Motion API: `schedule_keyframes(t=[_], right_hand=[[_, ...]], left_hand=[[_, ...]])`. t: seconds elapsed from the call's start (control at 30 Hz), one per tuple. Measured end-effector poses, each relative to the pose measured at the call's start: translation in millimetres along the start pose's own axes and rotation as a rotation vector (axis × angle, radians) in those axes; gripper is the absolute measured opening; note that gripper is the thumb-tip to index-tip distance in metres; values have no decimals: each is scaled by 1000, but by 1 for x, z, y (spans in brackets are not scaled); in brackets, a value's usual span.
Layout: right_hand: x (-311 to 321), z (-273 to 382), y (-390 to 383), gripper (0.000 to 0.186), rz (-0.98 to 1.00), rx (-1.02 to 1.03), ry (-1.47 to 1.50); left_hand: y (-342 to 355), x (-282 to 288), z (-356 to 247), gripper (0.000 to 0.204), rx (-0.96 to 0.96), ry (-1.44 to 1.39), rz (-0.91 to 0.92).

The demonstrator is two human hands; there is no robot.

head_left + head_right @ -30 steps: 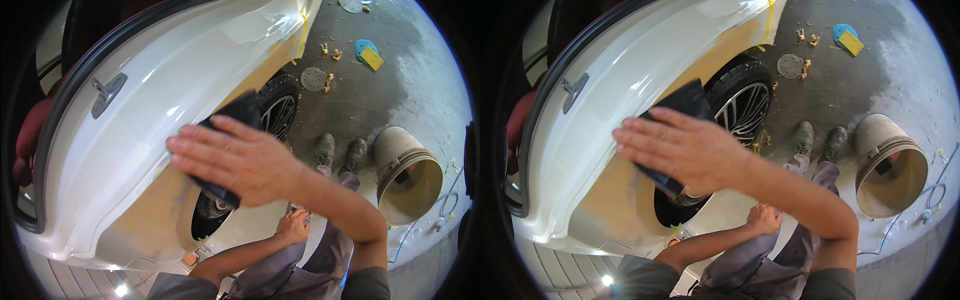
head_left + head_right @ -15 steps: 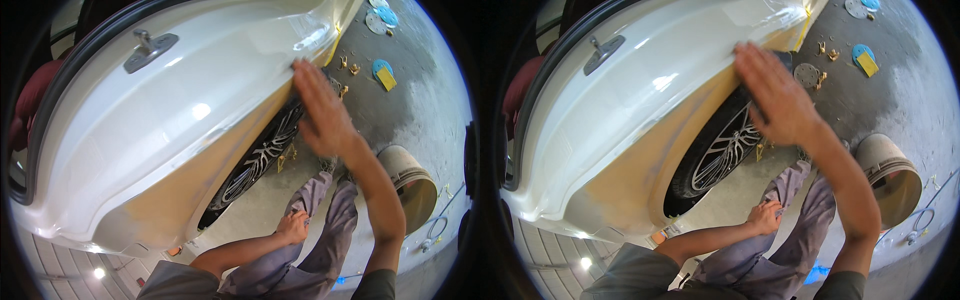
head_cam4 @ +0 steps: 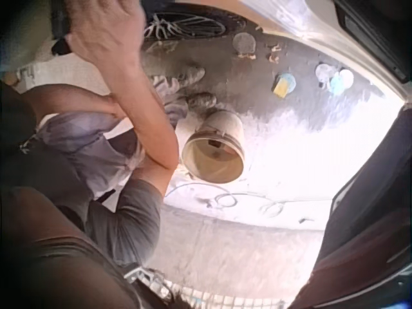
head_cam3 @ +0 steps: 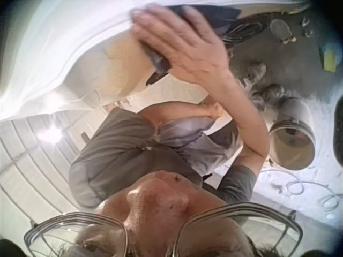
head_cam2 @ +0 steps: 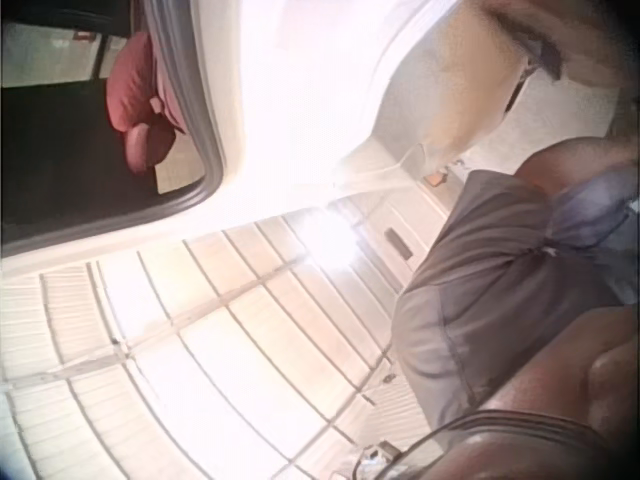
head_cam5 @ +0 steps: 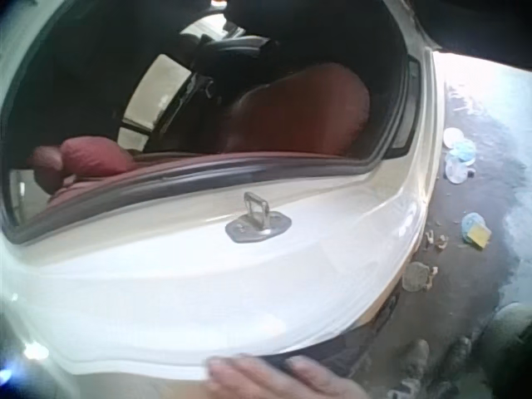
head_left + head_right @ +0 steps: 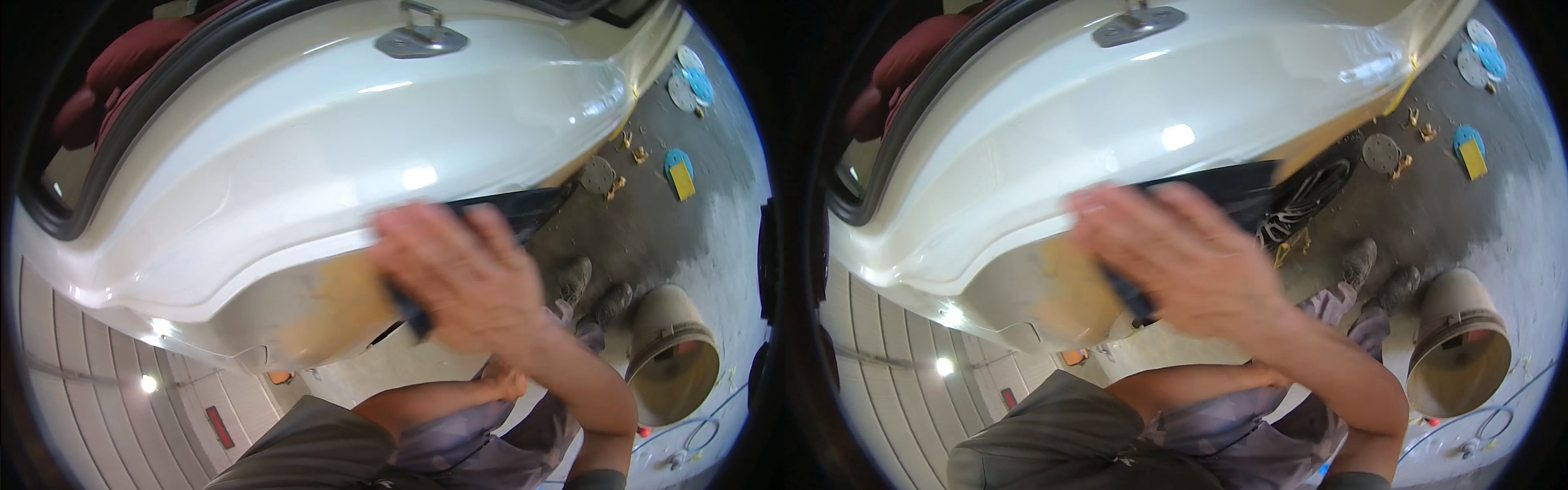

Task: The person sands the rear quarter panel of a white car using a sanding block. They repeatedly dip the block into a bucket of water and continue sanding the curved surface around the wheel arch and along the side of the panel.

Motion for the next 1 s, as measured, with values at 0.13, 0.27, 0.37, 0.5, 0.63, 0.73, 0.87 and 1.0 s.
schedule_keyframes(t=[0.13,0.27,0.37,0.5,0.63,0.73,0.87,1.0], right_hand=[[-1,9,3,71,50,-45,91],[-2,40,26,72,11,93,219],[-9,16,5,70,-37,85,87],[-9,-59,-45,84,54,11,126],[-5,-121,-79,94,38,-358,239],[-1,-101,-77,93,-65,-265,273],[-7,-18,-45,63,-24,-57,289],[-12,30,-6,69,84,7,173]], left_hand=[[0,4,-4,44,13,2,7],[-1,11,-6,43,23,22,9],[-5,17,-3,43,19,35,7],[-9,20,2,43,9,7,-60],[-3,21,6,41,-52,-74,-39],[-1,26,4,41,-58,-83,-68],[1,29,-10,43,20,27,114],[7,29,-27,43,16,5,74]])
Point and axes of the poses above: each hand's wrist, its own y-axis towards the middle knuckle, its own x-axis out of the back of the hand, z = x × y, the point moved 2 cm from there along y, towards the middle knuckle, and after that the axes turned 3 degrees about -z, right-handed, at the moved point
